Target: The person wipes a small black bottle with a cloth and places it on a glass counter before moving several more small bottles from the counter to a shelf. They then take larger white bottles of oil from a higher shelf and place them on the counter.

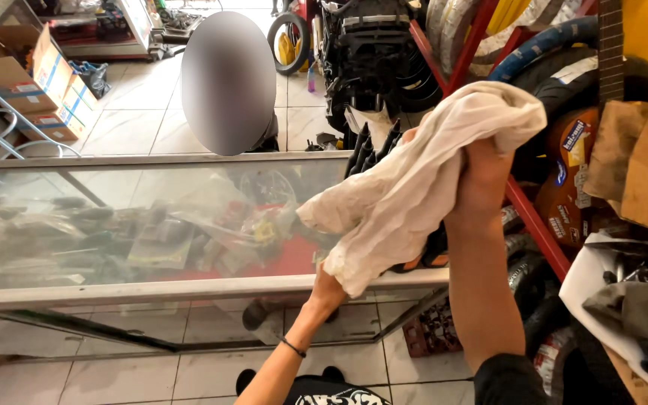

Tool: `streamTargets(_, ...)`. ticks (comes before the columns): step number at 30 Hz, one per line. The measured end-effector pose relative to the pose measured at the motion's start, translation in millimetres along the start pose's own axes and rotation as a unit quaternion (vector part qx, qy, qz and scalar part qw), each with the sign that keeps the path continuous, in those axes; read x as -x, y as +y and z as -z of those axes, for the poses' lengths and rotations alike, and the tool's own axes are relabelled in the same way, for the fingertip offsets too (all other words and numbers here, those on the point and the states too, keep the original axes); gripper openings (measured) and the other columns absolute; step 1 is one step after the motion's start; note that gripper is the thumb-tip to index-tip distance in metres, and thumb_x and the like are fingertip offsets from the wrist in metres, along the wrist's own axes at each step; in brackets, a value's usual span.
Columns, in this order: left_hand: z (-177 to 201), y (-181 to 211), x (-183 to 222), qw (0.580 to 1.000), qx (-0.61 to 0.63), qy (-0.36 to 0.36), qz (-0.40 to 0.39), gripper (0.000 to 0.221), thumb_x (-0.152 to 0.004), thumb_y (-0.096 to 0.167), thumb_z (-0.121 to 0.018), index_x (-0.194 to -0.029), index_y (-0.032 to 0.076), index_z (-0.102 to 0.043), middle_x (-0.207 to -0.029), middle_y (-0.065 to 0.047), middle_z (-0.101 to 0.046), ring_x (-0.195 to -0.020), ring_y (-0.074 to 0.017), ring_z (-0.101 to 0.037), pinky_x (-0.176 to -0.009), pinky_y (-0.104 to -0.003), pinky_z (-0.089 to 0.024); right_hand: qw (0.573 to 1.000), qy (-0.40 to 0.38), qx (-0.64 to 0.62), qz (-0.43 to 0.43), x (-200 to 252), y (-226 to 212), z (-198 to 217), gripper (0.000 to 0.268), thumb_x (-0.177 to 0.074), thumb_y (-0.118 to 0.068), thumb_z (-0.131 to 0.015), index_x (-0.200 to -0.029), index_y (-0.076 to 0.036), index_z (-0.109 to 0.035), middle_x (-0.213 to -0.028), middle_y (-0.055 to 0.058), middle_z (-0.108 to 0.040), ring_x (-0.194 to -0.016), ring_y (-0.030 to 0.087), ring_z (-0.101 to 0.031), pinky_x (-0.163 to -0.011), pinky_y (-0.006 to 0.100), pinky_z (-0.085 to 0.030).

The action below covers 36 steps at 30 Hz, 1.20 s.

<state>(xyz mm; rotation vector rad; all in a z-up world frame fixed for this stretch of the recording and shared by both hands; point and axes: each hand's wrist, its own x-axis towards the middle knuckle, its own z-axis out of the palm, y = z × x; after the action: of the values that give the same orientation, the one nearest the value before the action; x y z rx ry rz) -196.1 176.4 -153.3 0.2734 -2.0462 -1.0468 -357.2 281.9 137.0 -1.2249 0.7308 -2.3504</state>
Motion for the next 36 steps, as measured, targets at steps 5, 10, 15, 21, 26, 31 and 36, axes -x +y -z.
streamTargets(5, 3.3, 4.0, 6.5, 0.994, -0.029, 0.057, -0.083, 0.045, -0.087, 0.011, -0.074, -0.129, 0.0, -0.063, -0.122, -0.017, -0.07, -0.113, -0.0337, -0.068, -0.093, -0.041, -0.056, 1.0, -0.023, -0.01, 0.002, 7.1, 34.7, -9.5, 0.036, -0.102, -0.019, -0.07, -0.133, -0.008, -0.056, -0.117, 0.007, -0.067, -0.105, 0.02, -0.068, -0.096, 0.037, -0.059)
streamTargets(10, 23.6, 27.1, -24.2, 0.996, 0.074, 0.054, -0.02, 0.046, -0.088, 0.01, -0.071, -0.132, 0.001, -0.06, -0.123, -0.015, -0.068, -0.113, -0.0306, -0.068, -0.092, -0.042, -0.058, 0.997, 0.007, -0.003, -0.077, 14.0, 92.3, -31.5, 0.038, -0.096, -0.008, -0.071, -0.131, -0.007, -0.057, -0.117, 0.006, -0.068, -0.106, 0.017, -0.068, -0.095, 0.033, -0.058)
streamTargets(15, 79.0, 50.7, 2.5, 0.943, 0.281, 0.029, 0.179, 0.047, -0.09, 0.01, -0.068, -0.135, 0.001, -0.057, -0.124, -0.013, -0.066, -0.113, -0.0274, -0.068, -0.09, -0.043, -0.059, 0.994, 0.032, 0.012, -0.104, 13.8, 147.5, -40.4, 0.034, -0.097, -0.002, -0.073, -0.128, 0.001, -0.058, -0.114, 0.01, -0.068, -0.102, 0.02, -0.067, -0.09, 0.033, -0.057)
streamTargets(21, 167.3, 54.3, 6.9, 0.848, 0.444, 0.15, 0.249, 0.049, -0.091, 0.009, -0.065, -0.138, 0.002, -0.054, -0.126, -0.01, -0.063, -0.113, -0.0237, -0.067, -0.089, -0.044, -0.06, 0.984, 0.126, 0.125, -0.032, 22.2, 247.9, -81.8, 0.039, -0.089, -0.006, -0.076, -0.121, -0.009, -0.053, -0.109, 0.003, -0.07, -0.098, 0.012, -0.069, -0.085, 0.029, -0.057)
streamTargets(26, 242.1, 3.2, -23.1, 0.86, 0.433, 0.184, 0.197, 0.047, -0.096, 0.006, -0.064, -0.141, -0.004, -0.051, -0.126, -0.011, -0.06, -0.113, -0.0228, -0.066, -0.093, -0.047, -0.06, 0.962, -0.08, 0.162, -0.204, 26.3, 307.2, -141.8, 0.019, -0.097, -0.014, -0.073, -0.11, 0.0, -0.072, -0.101, 0.005, -0.073, -0.092, 0.012, -0.067, -0.082, 0.03, -0.056)
streamTargets(31, 297.5, -90.0, -16.7, 0.894, 0.279, 0.236, 0.259, 0.039, -0.093, 0.006, -0.069, -0.131, -0.002, -0.062, -0.12, -0.01, -0.069, -0.104, -0.0217, -0.069, -0.083, -0.042, -0.062, 0.922, -0.076, 0.256, -0.279, 39.8, 381.0, -183.7, 0.04, -0.09, -0.025, -0.077, -0.119, -0.003, -0.061, -0.11, 0.01, -0.069, -0.096, 0.017, -0.066, -0.084, 0.031, -0.056)
streamTargets(36, 331.1, -151.0, -18.6, 0.886, 0.191, 0.229, 0.354, 0.035, -0.089, 0.025, -0.073, -0.117, 0.004, -0.071, -0.099, -0.007, -0.075, -0.081, -0.018, -0.07, -0.064, -0.041, -0.059, 0.897, -0.034, 0.441, -0.02, 95.4, 420.6, -188.0, 0.078, -0.083, -0.037, -0.081, -0.138, 0.004, -0.045, -0.133, 0.025, -0.048, -0.121, 0.038, -0.052, -0.1, 0.039, -0.049)
